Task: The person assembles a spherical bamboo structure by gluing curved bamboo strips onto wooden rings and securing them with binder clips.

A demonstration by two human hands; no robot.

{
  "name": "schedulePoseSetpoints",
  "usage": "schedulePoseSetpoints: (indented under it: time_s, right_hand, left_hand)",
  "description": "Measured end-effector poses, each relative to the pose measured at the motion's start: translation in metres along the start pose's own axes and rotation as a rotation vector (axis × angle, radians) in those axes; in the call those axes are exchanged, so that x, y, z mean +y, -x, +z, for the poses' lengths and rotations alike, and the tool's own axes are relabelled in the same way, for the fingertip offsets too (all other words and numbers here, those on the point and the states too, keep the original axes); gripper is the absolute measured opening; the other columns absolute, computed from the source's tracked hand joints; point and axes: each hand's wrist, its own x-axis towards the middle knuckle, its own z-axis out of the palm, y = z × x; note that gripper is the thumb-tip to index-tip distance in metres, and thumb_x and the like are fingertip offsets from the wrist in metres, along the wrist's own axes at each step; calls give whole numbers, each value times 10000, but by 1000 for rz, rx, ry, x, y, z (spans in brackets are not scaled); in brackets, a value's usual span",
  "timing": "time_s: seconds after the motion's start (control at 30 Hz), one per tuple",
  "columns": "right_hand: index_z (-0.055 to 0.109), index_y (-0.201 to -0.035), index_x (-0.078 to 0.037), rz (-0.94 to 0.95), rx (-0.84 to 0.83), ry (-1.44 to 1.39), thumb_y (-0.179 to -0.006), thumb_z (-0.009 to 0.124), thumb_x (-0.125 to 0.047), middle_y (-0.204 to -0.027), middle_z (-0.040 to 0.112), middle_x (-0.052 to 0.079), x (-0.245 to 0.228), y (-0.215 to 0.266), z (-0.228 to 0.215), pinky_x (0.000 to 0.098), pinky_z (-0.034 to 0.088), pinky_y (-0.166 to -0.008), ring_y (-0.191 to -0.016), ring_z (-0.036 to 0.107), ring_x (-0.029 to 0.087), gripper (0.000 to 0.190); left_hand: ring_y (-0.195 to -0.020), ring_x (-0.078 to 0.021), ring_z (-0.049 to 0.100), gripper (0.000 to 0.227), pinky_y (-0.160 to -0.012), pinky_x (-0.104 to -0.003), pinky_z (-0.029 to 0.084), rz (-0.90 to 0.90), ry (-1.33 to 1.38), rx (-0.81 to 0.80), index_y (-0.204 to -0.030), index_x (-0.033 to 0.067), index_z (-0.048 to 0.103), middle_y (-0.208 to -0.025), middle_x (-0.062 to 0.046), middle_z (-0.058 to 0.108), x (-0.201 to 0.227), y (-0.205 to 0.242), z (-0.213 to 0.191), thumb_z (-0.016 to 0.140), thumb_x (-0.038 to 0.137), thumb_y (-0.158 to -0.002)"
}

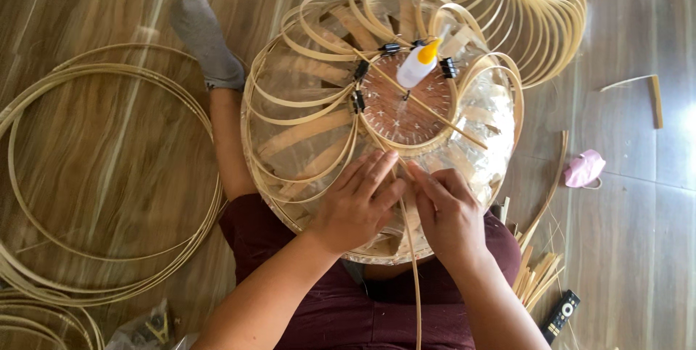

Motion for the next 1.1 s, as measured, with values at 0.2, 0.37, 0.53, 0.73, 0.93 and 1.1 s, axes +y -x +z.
schedulePoseSetpoints:
  time_s: [0.2,0.37,0.53,0.73,0.93,1.1]
  right_hand:
    - [740,-1282,-131,0,-3,16,-907,697,-28,-896,640,69,-1,-1,4,353,561,-643,-696,659,191,392]
    - [738,-1285,-121,-14,-4,42,-921,703,-33,-907,640,67,4,3,9,337,573,-645,-713,663,177,376]
    - [727,-1284,-91,-28,-63,-35,-941,691,-40,-942,677,81,6,-5,3,314,575,-633,-715,674,155,349]
    - [710,-1277,-58,50,-151,-152,-938,726,-119,-1019,750,98,13,-24,-35,297,599,-716,-809,720,145,345]
    - [722,-1260,-46,35,-134,-119,-941,726,-109,-1012,745,99,16,-29,-44,283,577,-776,-848,717,150,325]
    - [680,-1330,-33,126,-45,-265,-1003,708,-117,-1071,727,105,32,-45,-41,281,554,-850,-954,696,140,339]
  left_hand:
    - [-1451,-359,477,416,-1246,-472,364,-14,-9,-42,-1280,107,640,-1582,-200,430,0,-1,-6,721,242,-895]
    - [-1463,-350,479,415,-1258,-466,343,-17,15,-25,-1288,109,655,-1599,-204,420,2,0,-3,727,239,-900]
    - [-1485,-321,472,405,-1275,-452,331,-26,-12,-36,-1281,131,662,-1610,-191,429,0,5,3,735,226,-893]
    - [-1473,-338,461,482,-1272,-449,288,-6,-13,-8,-1339,121,640,-1607,-223,413,0,6,6,752,260,-892]
    - [-1451,-332,493,496,-1265,-441,294,-14,4,-24,-1318,112,647,-1609,-224,424,-2,7,4,759,261,-859]
    - [-1459,-327,496,457,-1265,-436,307,-24,11,23,-1312,112,653,-1611,-208,432,1,7,5,747,262,-891]
